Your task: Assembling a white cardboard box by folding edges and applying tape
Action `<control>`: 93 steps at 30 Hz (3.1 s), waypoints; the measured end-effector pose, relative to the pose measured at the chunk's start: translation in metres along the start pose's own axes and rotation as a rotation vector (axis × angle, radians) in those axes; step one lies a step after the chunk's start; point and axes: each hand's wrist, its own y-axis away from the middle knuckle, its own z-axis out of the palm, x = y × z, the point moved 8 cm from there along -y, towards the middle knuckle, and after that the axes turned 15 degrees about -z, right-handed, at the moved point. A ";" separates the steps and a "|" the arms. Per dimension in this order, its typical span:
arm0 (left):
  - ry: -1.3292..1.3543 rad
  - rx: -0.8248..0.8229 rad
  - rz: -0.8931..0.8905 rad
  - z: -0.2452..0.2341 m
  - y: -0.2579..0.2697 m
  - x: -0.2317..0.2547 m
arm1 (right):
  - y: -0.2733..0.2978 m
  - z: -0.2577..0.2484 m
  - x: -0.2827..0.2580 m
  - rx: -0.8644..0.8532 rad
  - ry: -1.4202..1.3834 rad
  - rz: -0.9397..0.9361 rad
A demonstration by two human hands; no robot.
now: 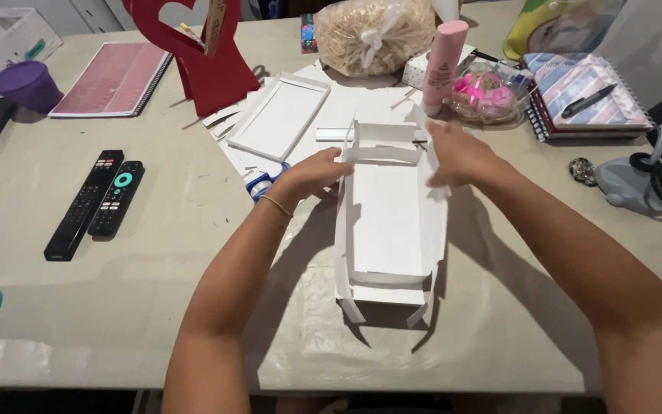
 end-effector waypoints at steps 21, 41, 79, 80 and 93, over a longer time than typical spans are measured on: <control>-0.294 0.175 0.088 0.013 0.042 0.018 | -0.123 0.046 0.006 -0.102 0.126 -0.274; -1.036 0.432 0.168 0.064 0.014 0.063 | -0.132 0.054 0.030 -0.152 -0.143 -0.142; -1.253 0.418 0.210 0.078 -0.015 0.042 | -0.118 0.063 0.014 -0.373 -0.369 -0.104; -1.228 0.319 0.220 0.078 -0.003 0.043 | -0.118 0.066 0.017 -0.371 -0.363 -0.091; -1.162 0.620 0.500 0.031 -0.084 0.066 | -0.142 0.090 0.000 -0.113 0.476 -0.356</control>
